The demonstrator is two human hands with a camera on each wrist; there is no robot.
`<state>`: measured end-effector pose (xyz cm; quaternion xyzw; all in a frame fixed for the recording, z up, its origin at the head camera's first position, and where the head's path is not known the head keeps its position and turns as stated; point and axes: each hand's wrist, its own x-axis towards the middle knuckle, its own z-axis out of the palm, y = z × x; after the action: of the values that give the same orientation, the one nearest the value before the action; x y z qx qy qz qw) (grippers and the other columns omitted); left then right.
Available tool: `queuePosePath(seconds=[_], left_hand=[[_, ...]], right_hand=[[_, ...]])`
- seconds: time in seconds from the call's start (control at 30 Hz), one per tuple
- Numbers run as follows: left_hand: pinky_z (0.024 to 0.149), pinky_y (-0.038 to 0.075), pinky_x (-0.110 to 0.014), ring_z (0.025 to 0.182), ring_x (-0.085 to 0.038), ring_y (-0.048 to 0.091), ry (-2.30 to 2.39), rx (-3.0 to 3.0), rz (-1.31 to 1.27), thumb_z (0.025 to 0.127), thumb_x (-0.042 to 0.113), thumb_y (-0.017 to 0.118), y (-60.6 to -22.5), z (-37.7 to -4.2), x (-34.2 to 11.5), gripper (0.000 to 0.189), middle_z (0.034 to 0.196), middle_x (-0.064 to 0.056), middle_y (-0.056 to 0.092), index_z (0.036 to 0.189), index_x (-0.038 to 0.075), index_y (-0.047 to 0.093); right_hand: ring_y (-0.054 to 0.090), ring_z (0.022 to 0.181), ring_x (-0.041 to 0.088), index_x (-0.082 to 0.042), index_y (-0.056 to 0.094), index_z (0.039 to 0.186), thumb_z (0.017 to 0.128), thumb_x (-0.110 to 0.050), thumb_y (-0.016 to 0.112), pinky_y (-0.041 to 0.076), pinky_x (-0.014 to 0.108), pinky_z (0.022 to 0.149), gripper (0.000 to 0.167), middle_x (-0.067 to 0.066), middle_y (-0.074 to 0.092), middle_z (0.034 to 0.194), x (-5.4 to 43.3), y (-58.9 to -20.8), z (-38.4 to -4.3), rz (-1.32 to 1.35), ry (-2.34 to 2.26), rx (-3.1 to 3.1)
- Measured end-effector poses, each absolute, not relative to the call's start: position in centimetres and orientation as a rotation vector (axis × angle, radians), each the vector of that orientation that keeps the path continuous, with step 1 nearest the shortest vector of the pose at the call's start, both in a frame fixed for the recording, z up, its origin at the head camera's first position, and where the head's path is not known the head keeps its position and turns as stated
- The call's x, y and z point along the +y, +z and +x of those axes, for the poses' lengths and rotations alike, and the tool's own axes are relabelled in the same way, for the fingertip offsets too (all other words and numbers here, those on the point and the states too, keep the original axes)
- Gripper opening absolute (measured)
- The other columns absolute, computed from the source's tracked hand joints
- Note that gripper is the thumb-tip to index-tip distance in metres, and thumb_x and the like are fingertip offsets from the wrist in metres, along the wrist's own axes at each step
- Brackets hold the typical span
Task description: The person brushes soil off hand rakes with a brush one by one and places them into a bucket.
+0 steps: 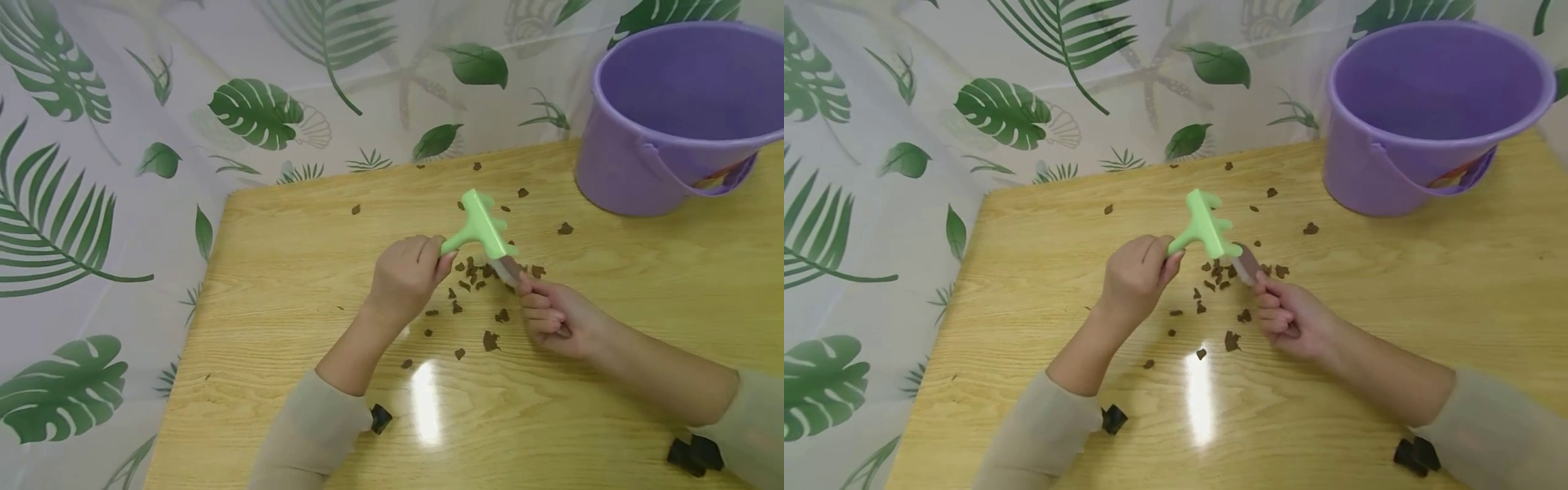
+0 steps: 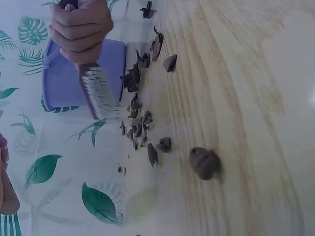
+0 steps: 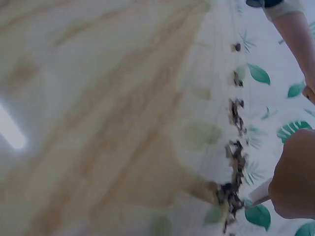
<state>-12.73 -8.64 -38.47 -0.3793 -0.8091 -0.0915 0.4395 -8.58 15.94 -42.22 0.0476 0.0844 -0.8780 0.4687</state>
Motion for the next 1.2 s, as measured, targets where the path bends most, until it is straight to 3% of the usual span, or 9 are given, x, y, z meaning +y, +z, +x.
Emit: queuePosePath(seconds=[0.17,0.33,0.6,0.7,0.93,1.1,1.2], left_hand=[[0.046,0.047,-0.018,0.05,-0.012,0.055,-0.236,-2.077,-0.927,0.104,0.024,0.033,-38.7,-12.4,-8.6,0.044,0.064,-0.005,0.06,0.082,-0.001,0.061],[0.043,0.044,-0.016,0.049,-0.011,0.052,-0.26,-2.149,-0.936,0.104,0.025,0.032,-39.3,-12.1,-8.6,0.045,0.063,-0.004,0.059,0.082,0.0,0.062],[0.04,0.04,-0.014,0.046,-0.009,0.048,-0.27,-2.185,-0.933,0.104,0.025,0.031,-39.7,-12.0,-8.6,0.046,0.061,-0.003,0.057,0.082,0.0,0.062],[0.04,0.039,-0.015,0.046,-0.009,0.047,-0.218,-2.215,-0.925,0.104,0.026,0.033,-39.9,-12.0,-8.7,0.044,0.061,-0.002,0.057,0.082,0.001,0.063],[0.038,0.035,-0.015,0.045,-0.007,0.045,-0.058,-2.29,-0.928,0.091,0.026,0.064,-39.9,-12.0,-8.7,0.024,0.06,0.0,0.055,0.08,0.004,0.063],[0.038,0.035,-0.014,0.044,-0.007,0.046,0.083,-2.312,-0.957,0.093,0.028,0.06,-39.6,-12.1,-8.5,0.027,0.059,0.001,0.056,0.076,0.007,0.062],[0.039,0.037,-0.013,0.046,-0.006,0.049,0.157,-2.328,-0.99,0.095,0.029,0.056,-39.3,-11.9,-8.3,0.029,0.06,0.001,0.058,0.076,0.008,0.062]], right_hand=[[0.01,0.046,0.007,-0.003,0.057,0.085,0.105,-0.033,0.023,0.042,0.019,0.04,0.05,0.004,0.056,0.061,17.9,-41.6,-9.4,0.018,-2.234,0.314],[0.009,0.043,0.01,-0.005,0.056,0.083,0.105,-0.032,0.026,0.037,0.019,0.036,0.046,0.004,0.057,0.058,18.3,-39.1,-9.3,-0.043,-2.28,0.5],[0.009,0.036,0.017,-0.009,0.054,0.083,0.106,-0.029,0.02,0.005,0.028,0.031,0.045,0.0,0.05,0.054,17.7,-37.0,-8.4,-0.259,-2.247,0.864],[0.01,0.034,0.02,-0.01,0.053,0.081,0.107,-0.026,0.019,0.006,0.032,0.028,0.046,0.0,0.046,0.053,17.4,-36.6,-7.8,-0.314,-2.224,0.978],[0.015,0.031,0.026,-0.011,0.049,0.077,0.106,-0.028,0.028,0.012,0.045,0.025,0.039,-0.006,0.049,0.049,16.8,-35.7,-5.8,-0.293,-2.036,1.396],[0.031,0.028,0.009,-0.004,0.045,0.079,0.102,-0.039,0.038,0.025,0.041,0.022,0.043,-0.004,0.045,0.045,15.9,-35.0,-5.1,-0.134,-1.798,1.676],[0.035,0.029,0.006,0.001,0.043,0.081,0.101,-0.042,0.038,0.033,0.034,0.023,0.048,-0.002,0.044,0.045,15.6,-34.9,-5.2,-0.068,-1.699,1.745]])
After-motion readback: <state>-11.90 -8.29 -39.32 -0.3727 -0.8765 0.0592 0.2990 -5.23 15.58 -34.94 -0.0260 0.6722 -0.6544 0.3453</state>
